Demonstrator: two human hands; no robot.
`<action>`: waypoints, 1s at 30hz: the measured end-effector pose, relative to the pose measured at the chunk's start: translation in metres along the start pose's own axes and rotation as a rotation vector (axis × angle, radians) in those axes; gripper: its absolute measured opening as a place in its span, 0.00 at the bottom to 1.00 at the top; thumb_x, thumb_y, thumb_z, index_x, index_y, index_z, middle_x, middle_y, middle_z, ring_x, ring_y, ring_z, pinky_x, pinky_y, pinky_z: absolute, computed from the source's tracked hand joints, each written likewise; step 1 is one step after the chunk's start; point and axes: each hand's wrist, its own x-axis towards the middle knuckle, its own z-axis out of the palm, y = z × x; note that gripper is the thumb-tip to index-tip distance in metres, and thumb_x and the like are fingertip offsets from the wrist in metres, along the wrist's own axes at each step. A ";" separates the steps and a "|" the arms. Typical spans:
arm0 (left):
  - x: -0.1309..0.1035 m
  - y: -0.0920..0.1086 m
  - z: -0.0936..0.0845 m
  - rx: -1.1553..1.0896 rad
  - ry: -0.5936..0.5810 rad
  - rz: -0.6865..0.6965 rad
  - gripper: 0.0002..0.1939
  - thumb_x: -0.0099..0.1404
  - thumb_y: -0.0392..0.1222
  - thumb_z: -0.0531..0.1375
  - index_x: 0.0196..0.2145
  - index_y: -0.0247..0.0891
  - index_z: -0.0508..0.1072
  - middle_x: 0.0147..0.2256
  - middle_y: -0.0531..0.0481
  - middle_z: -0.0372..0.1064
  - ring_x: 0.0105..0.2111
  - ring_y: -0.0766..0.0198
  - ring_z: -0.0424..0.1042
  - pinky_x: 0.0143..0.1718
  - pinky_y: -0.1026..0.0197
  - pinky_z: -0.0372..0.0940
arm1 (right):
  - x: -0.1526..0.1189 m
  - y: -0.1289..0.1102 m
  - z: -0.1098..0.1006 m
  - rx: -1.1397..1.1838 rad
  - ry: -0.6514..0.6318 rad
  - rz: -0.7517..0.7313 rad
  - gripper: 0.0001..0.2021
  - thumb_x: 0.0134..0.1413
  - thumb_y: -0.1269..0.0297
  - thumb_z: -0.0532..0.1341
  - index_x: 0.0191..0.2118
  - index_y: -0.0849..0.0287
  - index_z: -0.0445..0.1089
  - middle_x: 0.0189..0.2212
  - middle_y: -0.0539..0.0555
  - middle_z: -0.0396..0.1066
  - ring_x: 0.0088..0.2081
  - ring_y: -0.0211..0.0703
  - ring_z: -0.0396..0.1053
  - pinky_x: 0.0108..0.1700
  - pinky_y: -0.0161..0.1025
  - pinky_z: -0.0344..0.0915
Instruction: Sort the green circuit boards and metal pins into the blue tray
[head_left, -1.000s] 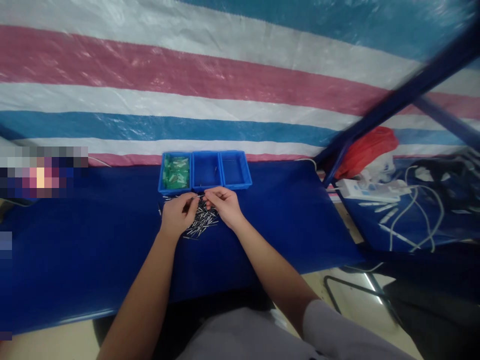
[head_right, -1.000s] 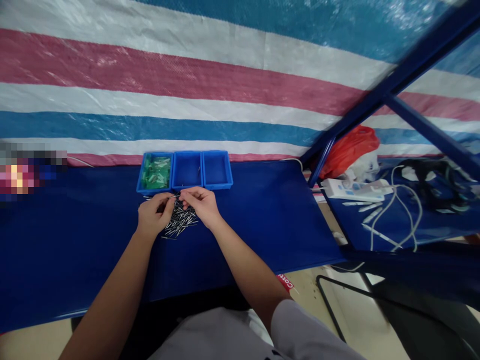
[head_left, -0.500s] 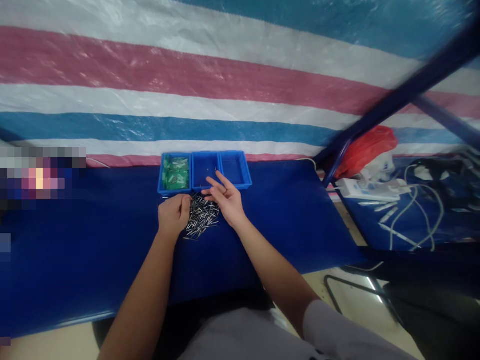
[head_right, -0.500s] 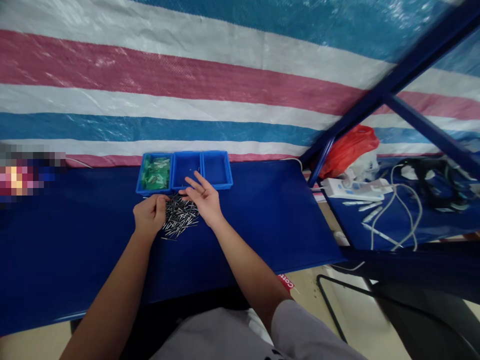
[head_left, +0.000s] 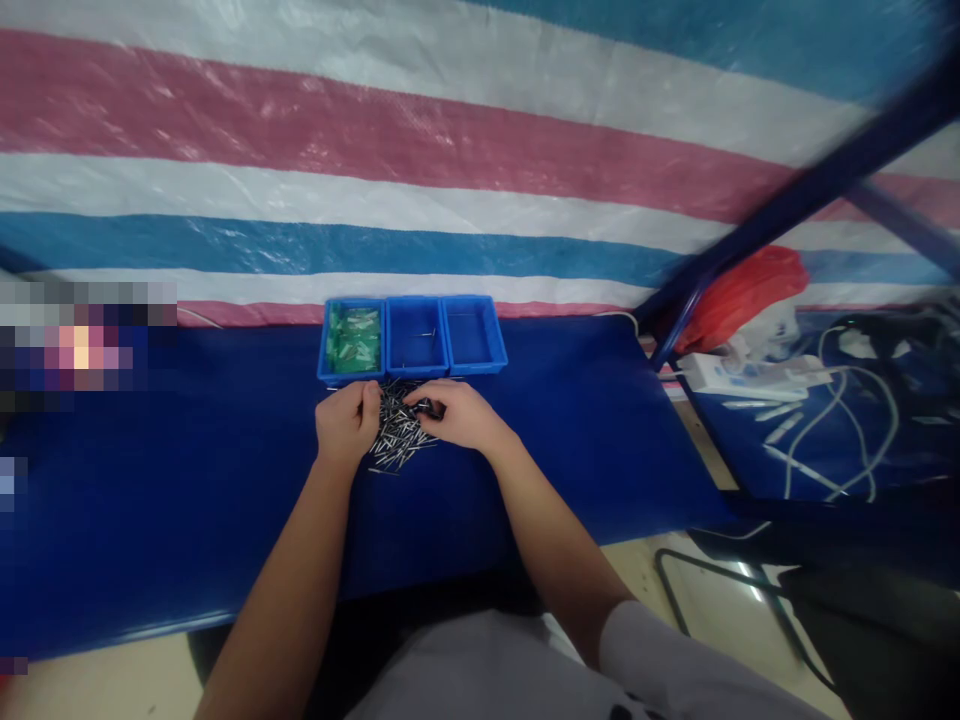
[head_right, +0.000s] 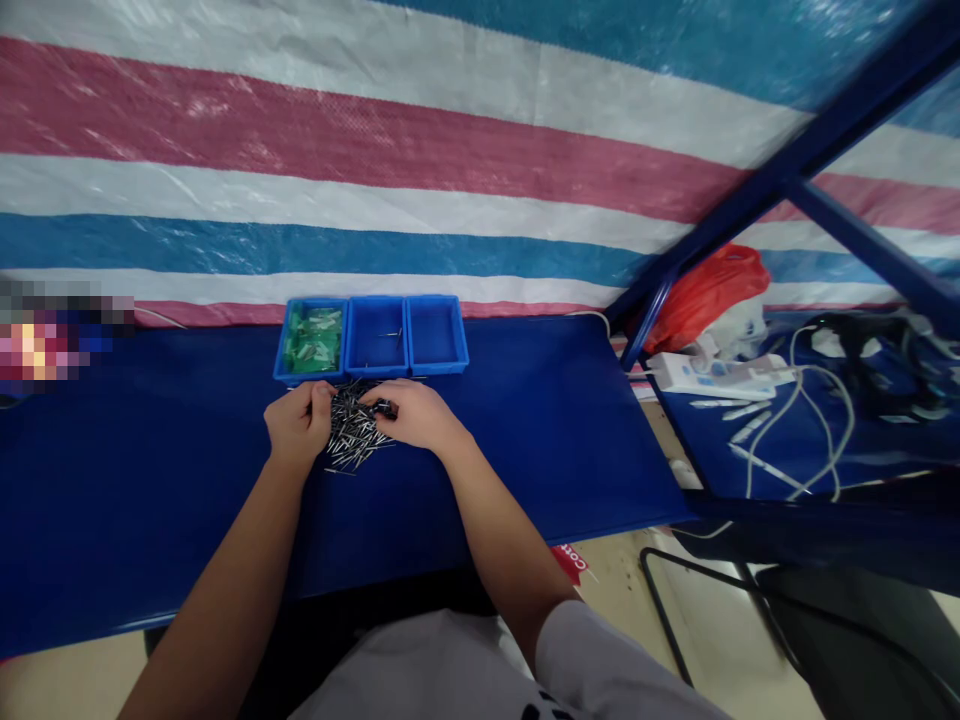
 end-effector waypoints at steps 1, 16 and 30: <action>0.000 0.000 0.000 0.004 0.002 0.002 0.16 0.71 0.43 0.52 0.31 0.39 0.76 0.27 0.50 0.75 0.27 0.66 0.72 0.31 0.64 0.61 | 0.000 -0.001 0.001 -0.007 -0.024 -0.016 0.18 0.50 0.76 0.62 0.46 0.53 0.77 0.41 0.51 0.78 0.33 0.38 0.71 0.39 0.37 0.67; 0.001 0.005 0.004 -0.105 -0.063 0.097 0.08 0.66 0.42 0.59 0.41 0.40 0.75 0.31 0.50 0.75 0.27 0.68 0.72 0.32 0.64 0.66 | 0.007 -0.002 0.015 0.339 0.336 0.107 0.05 0.56 0.62 0.66 0.38 0.54 0.78 0.35 0.53 0.79 0.33 0.40 0.74 0.41 0.41 0.72; 0.001 -0.001 0.009 -0.063 -0.089 0.168 0.09 0.68 0.43 0.57 0.41 0.39 0.76 0.35 0.47 0.79 0.32 0.64 0.77 0.37 0.62 0.69 | 0.016 0.004 0.031 0.909 0.404 0.237 0.16 0.44 0.55 0.73 0.37 0.57 0.75 0.35 0.53 0.80 0.31 0.39 0.76 0.41 0.42 0.76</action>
